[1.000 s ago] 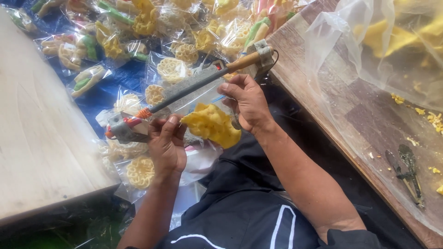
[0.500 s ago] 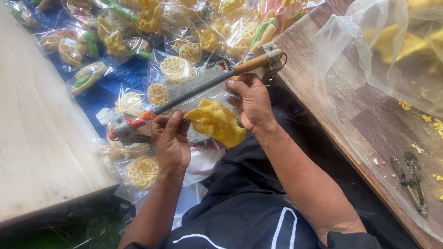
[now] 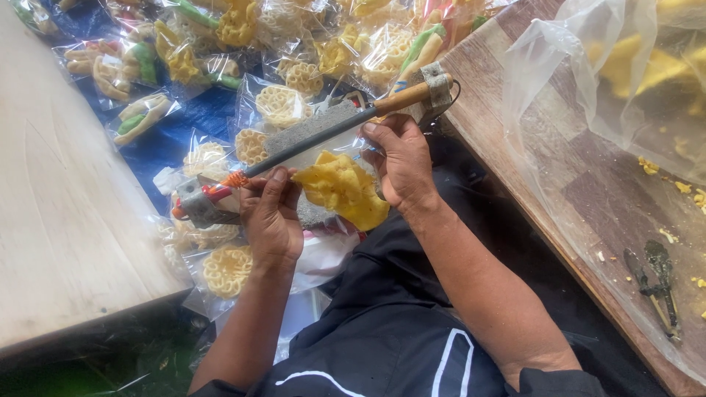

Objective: The person is manually packaging yellow snacks into small plastic bags using tongs and a heat sealer.

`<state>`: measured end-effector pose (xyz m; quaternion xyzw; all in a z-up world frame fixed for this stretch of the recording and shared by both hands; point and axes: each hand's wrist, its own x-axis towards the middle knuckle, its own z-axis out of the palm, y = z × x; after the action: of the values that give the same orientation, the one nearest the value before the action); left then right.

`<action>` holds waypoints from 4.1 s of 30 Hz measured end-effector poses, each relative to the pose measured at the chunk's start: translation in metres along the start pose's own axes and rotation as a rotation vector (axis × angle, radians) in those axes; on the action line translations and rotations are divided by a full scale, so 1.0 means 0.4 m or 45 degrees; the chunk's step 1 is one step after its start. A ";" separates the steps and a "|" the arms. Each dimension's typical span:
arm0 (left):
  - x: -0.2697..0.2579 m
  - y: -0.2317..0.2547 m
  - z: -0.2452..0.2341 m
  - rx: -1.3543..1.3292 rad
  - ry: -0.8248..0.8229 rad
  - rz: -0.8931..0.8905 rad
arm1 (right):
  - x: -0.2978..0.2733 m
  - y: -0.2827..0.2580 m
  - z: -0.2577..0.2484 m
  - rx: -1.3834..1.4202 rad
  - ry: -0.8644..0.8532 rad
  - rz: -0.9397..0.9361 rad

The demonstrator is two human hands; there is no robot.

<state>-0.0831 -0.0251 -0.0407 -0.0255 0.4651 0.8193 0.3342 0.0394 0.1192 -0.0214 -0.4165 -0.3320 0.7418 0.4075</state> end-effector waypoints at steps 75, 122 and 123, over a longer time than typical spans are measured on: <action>-0.448 -0.389 0.310 2.335 -2.550 0.293 | -0.598 -0.290 -1.114 -2.013 1.375 -0.796; -0.496 -0.553 0.256 1.810 -2.503 0.716 | -0.689 -0.271 -1.161 -1.544 1.379 -0.230; -0.504 -0.525 0.271 1.678 -2.450 0.754 | -0.683 -0.274 -1.167 -1.590 1.378 -0.244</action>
<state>0.2224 0.0262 -0.0648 0.8798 0.3425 0.1526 0.2922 0.5776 -0.0009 -0.0374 -0.8351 -0.4746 0.0806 0.2661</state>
